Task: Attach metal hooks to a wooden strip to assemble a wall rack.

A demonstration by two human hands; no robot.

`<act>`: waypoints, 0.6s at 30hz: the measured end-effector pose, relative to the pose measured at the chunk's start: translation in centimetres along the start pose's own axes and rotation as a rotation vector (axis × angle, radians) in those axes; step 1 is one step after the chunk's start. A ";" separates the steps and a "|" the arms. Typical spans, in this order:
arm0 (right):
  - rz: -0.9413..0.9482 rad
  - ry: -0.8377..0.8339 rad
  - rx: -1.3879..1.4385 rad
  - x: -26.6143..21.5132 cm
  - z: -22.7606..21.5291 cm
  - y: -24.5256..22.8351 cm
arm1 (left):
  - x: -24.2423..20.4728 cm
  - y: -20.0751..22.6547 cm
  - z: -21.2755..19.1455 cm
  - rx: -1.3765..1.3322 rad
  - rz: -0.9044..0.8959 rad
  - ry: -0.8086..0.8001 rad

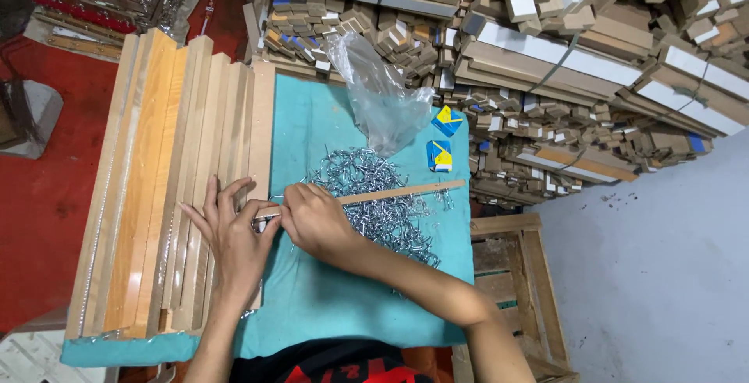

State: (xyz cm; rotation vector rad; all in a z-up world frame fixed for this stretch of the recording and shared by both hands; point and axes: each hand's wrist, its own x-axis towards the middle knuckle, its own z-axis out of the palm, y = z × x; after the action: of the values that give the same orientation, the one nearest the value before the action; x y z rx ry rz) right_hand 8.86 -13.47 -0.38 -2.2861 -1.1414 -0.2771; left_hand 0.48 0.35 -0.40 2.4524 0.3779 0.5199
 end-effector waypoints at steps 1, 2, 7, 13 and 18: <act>-0.001 -0.021 -0.054 0.1 -0.2 -0.2 | 0.0 -0.2 0.2 -0.005 -0.003 0.000; -0.006 -0.044 -0.106 0.3 -0.4 -0.3 | -0.1 -0.4 0.3 -0.009 -0.010 0.004; -0.079 -0.162 -0.107 1.5 -3.2 -0.1 | 0.1 0.6 -0.6 -0.039 -0.015 -0.007; -0.290 -0.228 -0.163 2.6 -4.8 0.6 | 0.3 0.9 -1.0 -0.036 -0.024 -0.011; -0.533 -0.236 -0.237 4.1 -4.9 1.4 | 0.3 0.9 -1.0 -0.025 -0.022 -0.014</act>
State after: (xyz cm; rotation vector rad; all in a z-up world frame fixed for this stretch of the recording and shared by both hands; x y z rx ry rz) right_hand 12.80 -14.21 4.75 -2.2113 -1.9290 -0.3652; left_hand 0.43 0.20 0.99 2.4243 0.3905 0.4946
